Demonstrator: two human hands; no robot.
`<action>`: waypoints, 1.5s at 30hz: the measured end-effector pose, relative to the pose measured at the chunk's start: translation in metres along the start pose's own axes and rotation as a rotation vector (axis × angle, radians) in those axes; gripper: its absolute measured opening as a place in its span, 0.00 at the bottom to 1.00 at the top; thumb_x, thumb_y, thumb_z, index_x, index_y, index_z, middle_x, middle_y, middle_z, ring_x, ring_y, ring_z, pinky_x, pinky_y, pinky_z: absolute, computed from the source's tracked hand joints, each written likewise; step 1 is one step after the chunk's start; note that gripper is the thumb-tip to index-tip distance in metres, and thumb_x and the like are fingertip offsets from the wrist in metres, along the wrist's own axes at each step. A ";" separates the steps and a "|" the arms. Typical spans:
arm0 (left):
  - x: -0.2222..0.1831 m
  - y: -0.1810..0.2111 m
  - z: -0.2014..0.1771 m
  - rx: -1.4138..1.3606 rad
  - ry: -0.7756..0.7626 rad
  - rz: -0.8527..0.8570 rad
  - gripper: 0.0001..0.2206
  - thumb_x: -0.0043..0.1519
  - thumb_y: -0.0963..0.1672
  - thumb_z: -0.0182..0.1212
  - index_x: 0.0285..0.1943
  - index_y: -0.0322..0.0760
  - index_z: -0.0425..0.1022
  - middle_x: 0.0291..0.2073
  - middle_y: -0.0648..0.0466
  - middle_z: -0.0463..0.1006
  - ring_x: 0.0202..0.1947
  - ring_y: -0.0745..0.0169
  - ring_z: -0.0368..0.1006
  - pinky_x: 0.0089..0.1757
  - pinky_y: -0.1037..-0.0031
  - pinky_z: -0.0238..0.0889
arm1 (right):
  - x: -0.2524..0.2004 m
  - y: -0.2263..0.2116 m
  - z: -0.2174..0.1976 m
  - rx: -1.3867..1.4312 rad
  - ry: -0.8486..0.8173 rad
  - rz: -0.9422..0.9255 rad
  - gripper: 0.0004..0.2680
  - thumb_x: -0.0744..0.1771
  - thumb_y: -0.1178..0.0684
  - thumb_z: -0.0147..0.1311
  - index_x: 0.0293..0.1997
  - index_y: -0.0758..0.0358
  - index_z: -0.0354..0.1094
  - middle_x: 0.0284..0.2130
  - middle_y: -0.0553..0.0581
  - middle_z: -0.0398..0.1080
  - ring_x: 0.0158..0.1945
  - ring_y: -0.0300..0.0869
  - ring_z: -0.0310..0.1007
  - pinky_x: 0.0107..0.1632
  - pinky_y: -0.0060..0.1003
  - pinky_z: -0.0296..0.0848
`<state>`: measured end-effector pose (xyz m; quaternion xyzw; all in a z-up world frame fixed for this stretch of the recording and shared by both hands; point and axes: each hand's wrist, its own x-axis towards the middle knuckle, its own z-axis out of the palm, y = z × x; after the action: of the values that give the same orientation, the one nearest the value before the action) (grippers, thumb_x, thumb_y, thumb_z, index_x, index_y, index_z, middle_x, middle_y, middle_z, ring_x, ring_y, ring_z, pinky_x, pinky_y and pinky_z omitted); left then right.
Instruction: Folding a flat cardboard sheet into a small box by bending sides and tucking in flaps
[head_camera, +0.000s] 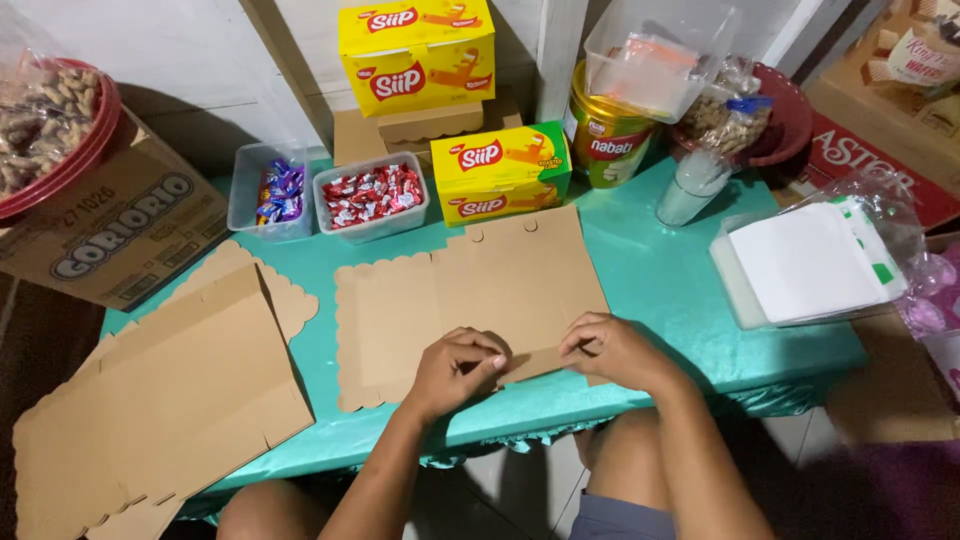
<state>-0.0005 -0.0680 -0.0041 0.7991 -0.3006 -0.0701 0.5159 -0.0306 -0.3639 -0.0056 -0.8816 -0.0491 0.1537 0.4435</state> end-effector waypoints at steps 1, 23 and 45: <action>0.000 0.002 0.000 0.037 -0.020 0.008 0.13 0.64 0.51 0.63 0.30 0.49 0.86 0.37 0.55 0.85 0.42 0.48 0.78 0.46 0.61 0.69 | 0.000 0.004 -0.001 -0.075 -0.037 -0.059 0.09 0.57 0.54 0.69 0.38 0.56 0.81 0.44 0.54 0.79 0.55 0.52 0.75 0.58 0.45 0.72; 0.060 0.035 0.067 0.455 -0.313 0.113 0.13 0.55 0.49 0.58 0.45 0.45 0.77 0.42 0.50 0.76 0.49 0.46 0.73 0.48 0.56 0.66 | -0.063 0.056 -0.016 -0.149 0.272 -0.175 0.19 0.59 0.53 0.71 0.56 0.48 0.76 0.59 0.52 0.70 0.63 0.51 0.69 0.62 0.49 0.69; 0.104 0.040 0.078 0.471 -0.306 -0.442 0.19 0.65 0.52 0.50 0.62 0.46 0.67 0.43 0.43 0.83 0.49 0.39 0.80 0.47 0.53 0.71 | -0.004 0.057 -0.013 -0.168 0.588 -0.067 0.08 0.62 0.51 0.67 0.44 0.52 0.79 0.26 0.50 0.78 0.30 0.45 0.78 0.35 0.40 0.76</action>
<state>0.0340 -0.1977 0.0158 0.9220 -0.2021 -0.2279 0.2388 -0.0330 -0.4089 -0.0424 -0.9197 0.0397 -0.1275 0.3693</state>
